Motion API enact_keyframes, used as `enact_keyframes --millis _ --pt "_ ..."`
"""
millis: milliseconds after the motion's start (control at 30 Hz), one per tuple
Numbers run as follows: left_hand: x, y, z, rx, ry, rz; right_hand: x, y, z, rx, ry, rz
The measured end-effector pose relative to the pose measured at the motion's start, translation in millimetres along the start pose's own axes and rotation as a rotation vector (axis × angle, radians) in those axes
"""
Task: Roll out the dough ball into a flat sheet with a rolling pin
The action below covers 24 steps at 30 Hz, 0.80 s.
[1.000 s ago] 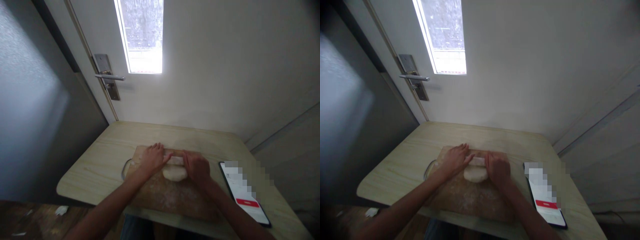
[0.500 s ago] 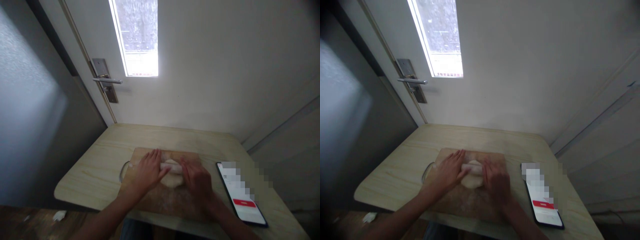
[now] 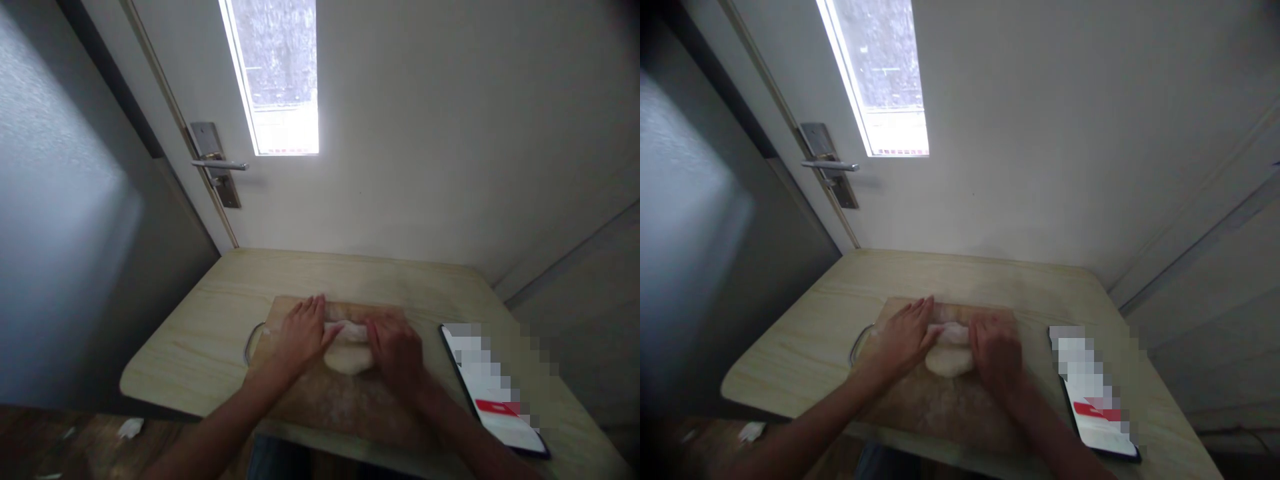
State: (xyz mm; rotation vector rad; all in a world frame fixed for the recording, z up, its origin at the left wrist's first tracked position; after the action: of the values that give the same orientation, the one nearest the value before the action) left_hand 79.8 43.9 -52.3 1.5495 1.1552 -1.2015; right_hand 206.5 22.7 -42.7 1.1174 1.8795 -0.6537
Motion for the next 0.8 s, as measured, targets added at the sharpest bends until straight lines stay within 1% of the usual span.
enact_keyframes --millis 33,67,100,133,200,267,333,367,467,567,633,700,733,767,800 --pt "0.7 -1.1 -0.8 -0.015 -0.007 -0.003 0.8 6.1 1.5 0.073 -0.012 0.011" --pt "0.4 -0.5 0.0 -0.01 -0.006 -0.005 -1.0 6.8 2.9 0.086 0.008 0.006" --pt "-0.5 0.6 2.0 0.006 0.0 -0.009 -4.4 0.8 3.8 0.022 0.047 -0.02" --pt "-1.4 3.8 5.2 0.048 0.005 -0.007 -7.5 -8.0 5.1 -0.073 0.081 -0.054" --pt "-2.1 9.0 10.3 0.121 0.013 -0.001 -12.0 -15.5 7.8 -0.159 0.138 -0.077" --pt "-1.7 6.1 6.7 0.089 0.021 0.005 -9.5 -9.8 4.4 -0.11 0.134 -0.041" --pt "0.3 1.4 -2.4 0.02 0.018 0.011 1.7 -1.9 -2.2 -0.036 0.038 0.003" --pt "0.1 0.5 -6.3 -0.001 0.026 0.015 4.4 2.0 -3.6 0.007 0.019 0.017" --pt "-3.1 3.8 -5.6 0.026 0.051 0.027 1.2 -6.6 2.4 -0.051 0.07 0.01" --pt "-10.4 7.3 17.0 0.12 0.087 0.067 -3.2 -17.1 19.3 -0.125 0.094 0.052" --pt "-18.2 3.5 39.9 0.155 0.138 0.139 -3.7 -19.1 26.1 -0.166 0.066 0.062" --pt "-29.9 -1.0 65.7 0.22 0.228 0.234 -3.9 -16.4 26.6 -0.198 0.013 0.034" --pt "-35.6 0.2 78.7 0.302 0.269 0.273 -5.6 -13.0 25.4 -0.202 -0.005 0.022" --pt "-40.5 4.9 91.1 0.426 0.3 0.298 -8.5 -8.2 23.7 -0.193 -0.014 0.014" --pt "-42.1 7.4 97.1 0.501 0.295 0.314 -12.6 -1.9 22.0 -0.168 -0.012 0.009"
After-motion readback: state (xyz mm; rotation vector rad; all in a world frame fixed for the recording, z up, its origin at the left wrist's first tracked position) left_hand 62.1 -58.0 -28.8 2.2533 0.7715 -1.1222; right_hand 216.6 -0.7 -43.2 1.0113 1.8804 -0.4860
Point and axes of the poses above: each hand's wrist, its own z-axis away from the middle knuckle, its own x-axis out of the palm, y = z × x, the point moved 9 cm from there along -z, towards the middle knuckle, and after that the axes turned 10 degrees about -x, right-handed, at the moved point
